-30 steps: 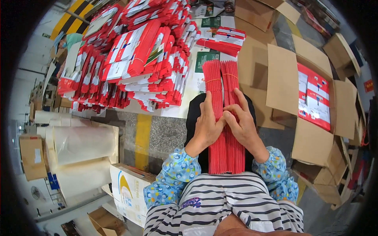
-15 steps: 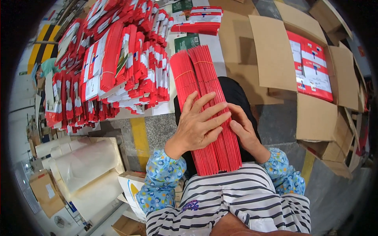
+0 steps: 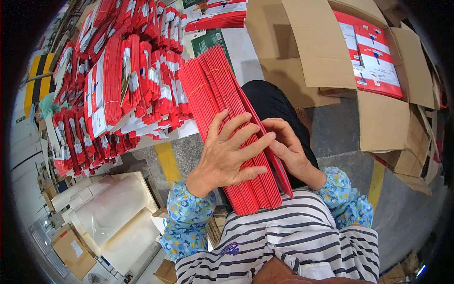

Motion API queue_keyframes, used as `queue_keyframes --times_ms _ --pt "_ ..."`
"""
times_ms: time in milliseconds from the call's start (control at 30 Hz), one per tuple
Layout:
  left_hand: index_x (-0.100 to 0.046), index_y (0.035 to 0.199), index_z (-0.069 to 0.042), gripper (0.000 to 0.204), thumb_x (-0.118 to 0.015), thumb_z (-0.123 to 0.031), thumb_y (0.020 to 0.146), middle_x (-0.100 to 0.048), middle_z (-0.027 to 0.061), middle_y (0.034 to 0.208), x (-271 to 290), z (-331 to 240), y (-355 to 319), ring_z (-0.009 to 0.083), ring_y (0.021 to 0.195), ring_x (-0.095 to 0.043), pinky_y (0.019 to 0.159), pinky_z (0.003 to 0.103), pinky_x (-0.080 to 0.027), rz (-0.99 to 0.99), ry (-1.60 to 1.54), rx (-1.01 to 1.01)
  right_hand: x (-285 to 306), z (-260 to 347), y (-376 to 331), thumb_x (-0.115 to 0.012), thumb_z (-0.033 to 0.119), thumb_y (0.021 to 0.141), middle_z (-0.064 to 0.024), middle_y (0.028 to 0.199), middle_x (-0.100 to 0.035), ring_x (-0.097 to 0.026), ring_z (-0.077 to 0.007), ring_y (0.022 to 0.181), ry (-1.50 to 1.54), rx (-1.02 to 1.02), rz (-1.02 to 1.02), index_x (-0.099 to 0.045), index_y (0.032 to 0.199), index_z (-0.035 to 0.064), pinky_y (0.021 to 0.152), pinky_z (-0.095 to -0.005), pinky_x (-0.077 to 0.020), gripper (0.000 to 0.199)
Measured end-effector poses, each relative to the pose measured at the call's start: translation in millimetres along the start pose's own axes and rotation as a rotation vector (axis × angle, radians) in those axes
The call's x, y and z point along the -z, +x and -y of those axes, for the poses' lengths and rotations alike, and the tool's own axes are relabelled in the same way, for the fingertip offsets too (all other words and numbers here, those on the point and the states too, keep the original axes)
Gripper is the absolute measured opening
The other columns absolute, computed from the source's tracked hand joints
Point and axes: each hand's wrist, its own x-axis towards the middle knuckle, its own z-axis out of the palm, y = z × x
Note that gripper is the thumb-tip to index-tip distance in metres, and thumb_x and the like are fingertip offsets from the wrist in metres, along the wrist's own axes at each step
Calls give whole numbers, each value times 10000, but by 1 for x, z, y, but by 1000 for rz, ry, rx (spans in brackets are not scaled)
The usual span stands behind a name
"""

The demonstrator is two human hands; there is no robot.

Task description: Organizing, bundling with rubber bands, and packing red and white envelopes into cardboard shipping boxes.

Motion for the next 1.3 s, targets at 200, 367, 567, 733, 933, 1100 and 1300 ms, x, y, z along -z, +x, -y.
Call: queue_keyframes --times_ms 200,367,567,733,933,1100,1300 --pt "-648 1246 -213 631 -556 -661 811 -539 76 1266 -2 1 -3 317 1284 -439 1091 572 -233 -3 -7 7 1 1 1 -545 176 971 -90 1270 -472 -495 -169 1170 -30 53 -7 -421 1346 29 1016 -324 -400 422" --pt "-665 1203 -197 619 -563 -662 807 -536 97 1252 -5 3 -5 335 1284 -446 1077 579 -243 -26 -41 6 11 10 5 -513 -5 928 -117 1260 -501 -520 -187 1145 -254 306 -52 -453 1299 22 998 -333 -415 377" --pt "-676 1154 -176 598 -569 -654 810 -552 108 1218 -4 4 -10 342 1260 -479 1064 575 -256 -32 -48 17 26 26 11 -572 -86 761 -119 936 -625 -557 -329 1067 -810 458 30 -614 1078 33 933 -396 -439 342" --pt "-672 1146 -138 614 -567 -646 818 -576 99 1215 -5 4 -6 325 1247 -503 1063 552 -271 -54 -63 20 13 35 10 -662 47 752 -121 1002 -596 -526 -383 1087 -912 478 121 -593 1044 46 953 -497 -413 301" --pt "-675 1135 -104 618 -551 -632 839 -596 104 1259 -5 6 -10 320 1257 -515 1054 534 -295 -58 -84 43 14 27 6 -637 32 769 -177 1211 -497 -510 -352 1122 -735 359 160 -587 1018 37 980 -436 -412 253" --pt "-680 1132 -111 609 -534 -631 850 -585 114 1287 -4 6 -12 332 1242 -533 1042 527 -314 -90 -95 15 13 31 10 -651 45 791 -201 1239 -452 -491 -338 1148 -789 406 163 -586 913 38 986 -420 -408 138" --pt "-687 1090 -103 612 -545 -641 836 -595 127 1221 -3 4 -10 342 1227 -534 1021 537 -327 -91 -93 35 14 30 9 -710 135 821 -200 1266 -428 -473 -329 1175 -680 270 198 -554 871 42 997 -420 -400 188"
